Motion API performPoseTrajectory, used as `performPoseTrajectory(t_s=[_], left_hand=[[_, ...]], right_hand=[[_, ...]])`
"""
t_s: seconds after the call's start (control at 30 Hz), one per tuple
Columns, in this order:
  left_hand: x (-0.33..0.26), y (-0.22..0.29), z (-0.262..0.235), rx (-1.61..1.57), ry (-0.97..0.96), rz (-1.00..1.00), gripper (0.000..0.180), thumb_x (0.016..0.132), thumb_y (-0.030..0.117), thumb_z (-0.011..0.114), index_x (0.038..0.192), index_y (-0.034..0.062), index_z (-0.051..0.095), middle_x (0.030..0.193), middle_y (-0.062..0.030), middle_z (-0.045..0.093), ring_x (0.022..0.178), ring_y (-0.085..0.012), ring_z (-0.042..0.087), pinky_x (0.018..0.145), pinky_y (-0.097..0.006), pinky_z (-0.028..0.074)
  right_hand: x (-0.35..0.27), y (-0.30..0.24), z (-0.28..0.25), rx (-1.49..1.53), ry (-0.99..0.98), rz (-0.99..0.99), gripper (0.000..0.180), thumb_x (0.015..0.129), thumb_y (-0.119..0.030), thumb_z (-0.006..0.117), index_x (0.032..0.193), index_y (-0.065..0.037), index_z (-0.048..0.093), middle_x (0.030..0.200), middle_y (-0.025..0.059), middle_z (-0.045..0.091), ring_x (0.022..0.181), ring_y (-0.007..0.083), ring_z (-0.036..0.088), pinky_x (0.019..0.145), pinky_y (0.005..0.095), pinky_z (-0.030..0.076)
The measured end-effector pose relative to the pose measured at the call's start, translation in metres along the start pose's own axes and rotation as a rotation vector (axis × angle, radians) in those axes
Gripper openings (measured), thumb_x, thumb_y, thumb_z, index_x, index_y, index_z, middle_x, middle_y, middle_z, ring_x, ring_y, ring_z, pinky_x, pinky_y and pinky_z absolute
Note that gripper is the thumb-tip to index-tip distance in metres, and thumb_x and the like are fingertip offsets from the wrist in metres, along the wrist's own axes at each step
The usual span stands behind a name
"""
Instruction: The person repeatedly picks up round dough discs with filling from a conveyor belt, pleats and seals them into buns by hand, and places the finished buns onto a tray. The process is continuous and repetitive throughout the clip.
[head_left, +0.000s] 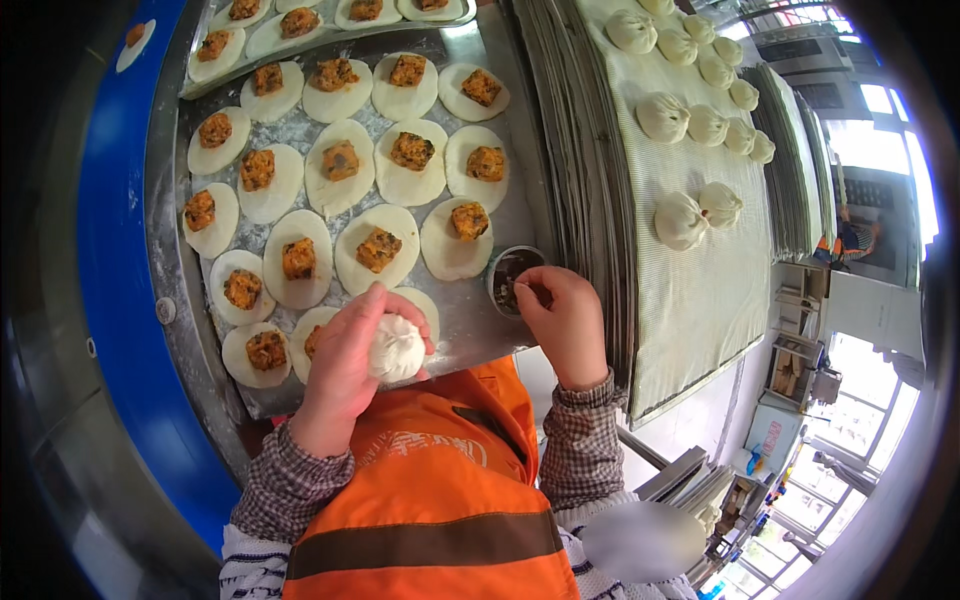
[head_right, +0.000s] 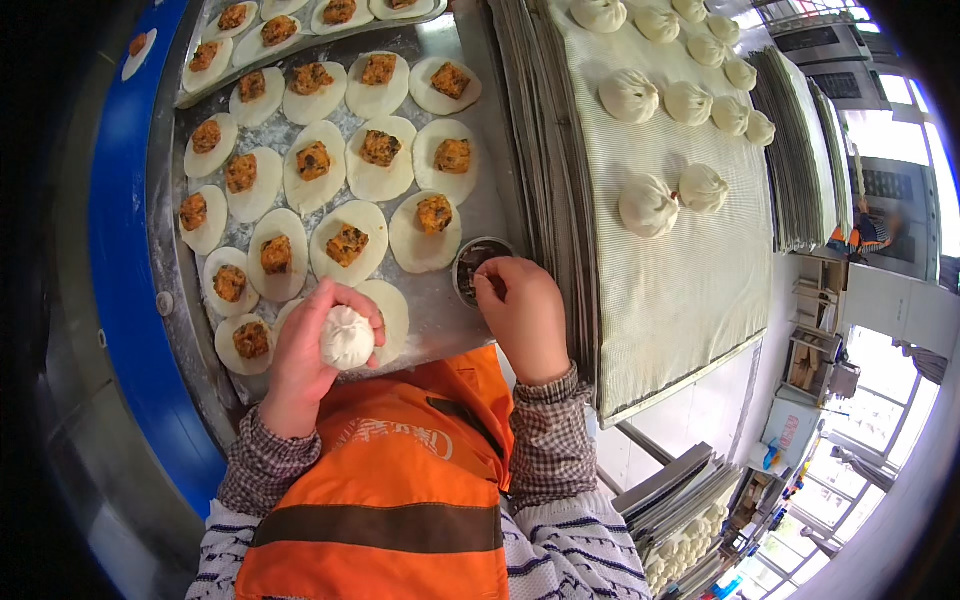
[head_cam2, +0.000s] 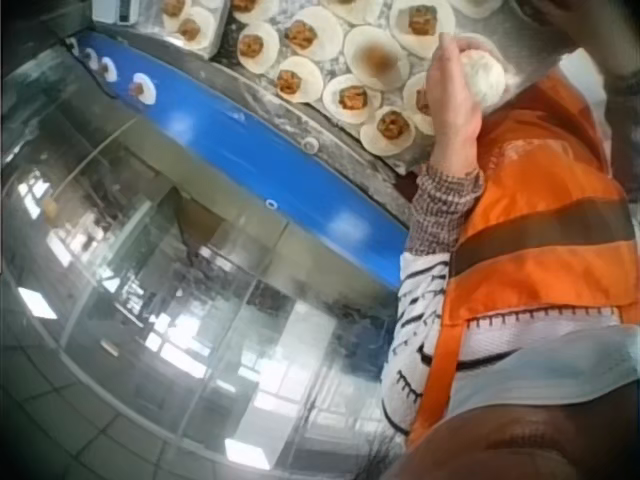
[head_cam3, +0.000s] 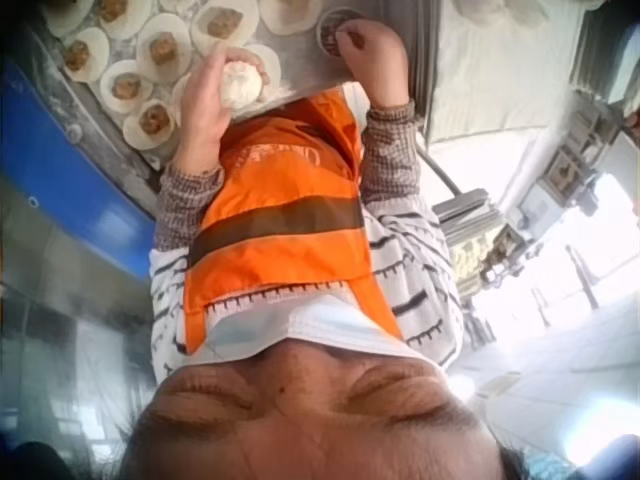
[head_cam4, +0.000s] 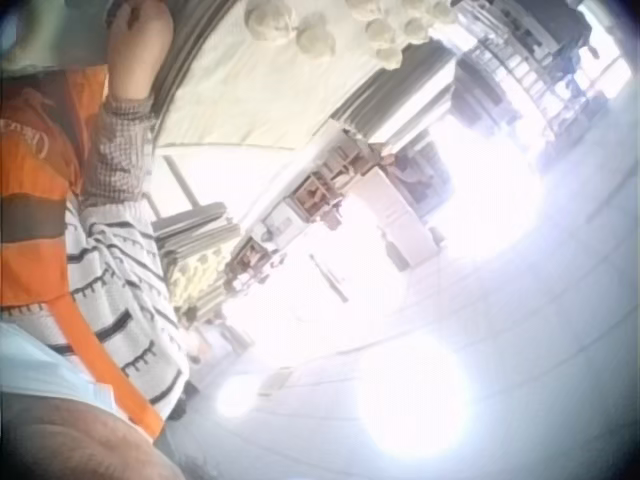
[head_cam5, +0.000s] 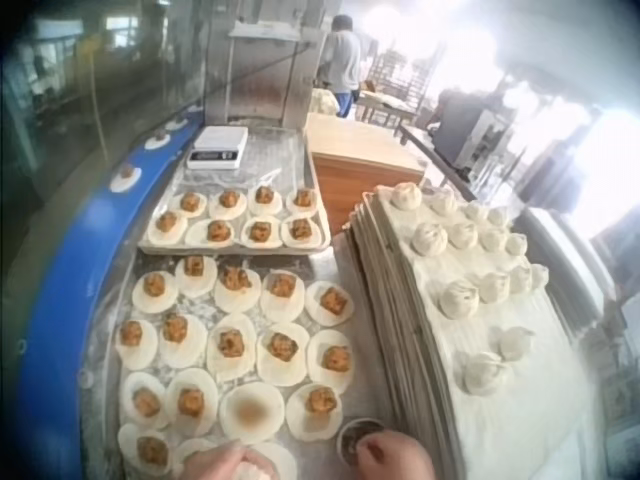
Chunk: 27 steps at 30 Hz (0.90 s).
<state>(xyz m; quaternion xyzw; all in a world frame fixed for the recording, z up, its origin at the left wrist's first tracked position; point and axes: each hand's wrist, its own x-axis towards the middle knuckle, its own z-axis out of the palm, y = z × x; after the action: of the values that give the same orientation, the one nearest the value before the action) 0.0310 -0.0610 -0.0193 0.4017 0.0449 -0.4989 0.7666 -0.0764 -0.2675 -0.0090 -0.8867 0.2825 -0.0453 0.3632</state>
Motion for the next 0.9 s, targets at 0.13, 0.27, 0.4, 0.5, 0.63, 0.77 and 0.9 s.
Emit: performPoseTrajectory(t_s=[0.13, 0.27, 0.4, 0.5, 0.63, 0.77, 0.9], left_hand=[[0.016, -0.010, 0.019, 0.153, -0.084, -0.011, 0.048, 0.099, 0.041, 0.037, 0.082, 0.0015, 0.058, 0.075, -0.0092, 0.061, 0.065, -0.0152, 0.062, 0.049, -0.028, 0.054], [0.027, -0.019, 0.042, 0.229, -0.149, 0.017, 0.045, 0.098, 0.040, 0.042, 0.080, 0.0024, 0.060, 0.070, -0.0041, 0.060, 0.056, -0.0098, 0.058, 0.048, -0.025, 0.050], [0.033, -0.025, 0.059, 0.258, -0.112, 0.082, 0.044, 0.098, 0.040, 0.045, 0.081, 0.0025, 0.060, 0.066, -0.0002, 0.057, 0.057, -0.0061, 0.053, 0.052, -0.020, 0.043], [0.034, -0.017, 0.069, 0.276, -0.157, 0.070, 0.044, 0.098, 0.039, 0.045, 0.081, 0.0024, 0.060, 0.066, 0.0005, 0.057, 0.060, -0.0052, 0.053, 0.055, -0.019, 0.042], [0.038, -0.018, 0.069, 0.432, -0.154, 0.152, 0.044, 0.098, 0.039, 0.044, 0.079, 0.0024, 0.060, 0.066, 0.0016, 0.055, 0.062, -0.0043, 0.051, 0.057, -0.019, 0.041], [0.037, -0.015, 0.076, 0.616, -0.124, 0.241, 0.044, 0.099, 0.038, 0.044, 0.077, 0.0024, 0.060, 0.066, 0.0022, 0.054, 0.064, -0.0041, 0.050, 0.058, -0.020, 0.040], [0.035, -0.014, 0.076, 0.590, -0.152, 0.230, 0.042, 0.099, 0.036, 0.043, 0.081, 0.0025, 0.061, 0.069, 0.0014, 0.055, 0.067, -0.0050, 0.051, 0.060, -0.021, 0.042]], right_hand=[[-0.021, -0.016, -0.011, 0.438, 0.036, 0.157, 0.007, 0.081, -0.001, 0.064, 0.088, 0.001, 0.064, 0.071, 0.0057, 0.060, 0.059, 0.0097, 0.055, 0.055, 0.0226, 0.044], [-0.034, -0.028, -0.020, 0.473, 0.007, -0.063, 0.006, 0.081, 0.001, 0.064, 0.087, 0.001, 0.062, 0.076, 0.0039, 0.060, 0.062, 0.0085, 0.056, 0.055, 0.0217, 0.044], [-0.037, -0.044, -0.036, 0.182, 0.072, -0.369, 0.013, 0.075, 0.004, 0.064, 0.086, 0.000, 0.060, 0.080, 0.0111, 0.062, 0.064, 0.0241, 0.061, 0.055, 0.0293, 0.049], [-0.038, -0.046, -0.047, 0.143, 0.045, -0.414, 0.016, 0.073, 0.001, 0.065, 0.088, -0.002, 0.061, 0.082, 0.0126, 0.062, 0.069, 0.0289, 0.061, 0.059, 0.0337, 0.051], [-0.038, -0.047, -0.054, 0.015, 0.055, -0.534, 0.020, 0.071, -0.007, 0.067, 0.089, -0.004, 0.060, 0.085, 0.0112, 0.060, 0.076, 0.0288, 0.060, 0.067, 0.0371, 0.051], [-0.035, -0.042, -0.050, -0.047, 0.107, -0.670, 0.021, 0.070, -0.009, 0.070, 0.088, -0.005, 0.059, 0.081, 0.0087, 0.057, 0.074, 0.0271, 0.059, 0.064, 0.0357, 0.050], [-0.037, -0.038, -0.047, 0.004, 0.130, -0.655, 0.022, 0.070, -0.008, 0.070, 0.089, -0.004, 0.059, 0.084, 0.0091, 0.058, 0.072, 0.0270, 0.059, 0.064, 0.0349, 0.050]])
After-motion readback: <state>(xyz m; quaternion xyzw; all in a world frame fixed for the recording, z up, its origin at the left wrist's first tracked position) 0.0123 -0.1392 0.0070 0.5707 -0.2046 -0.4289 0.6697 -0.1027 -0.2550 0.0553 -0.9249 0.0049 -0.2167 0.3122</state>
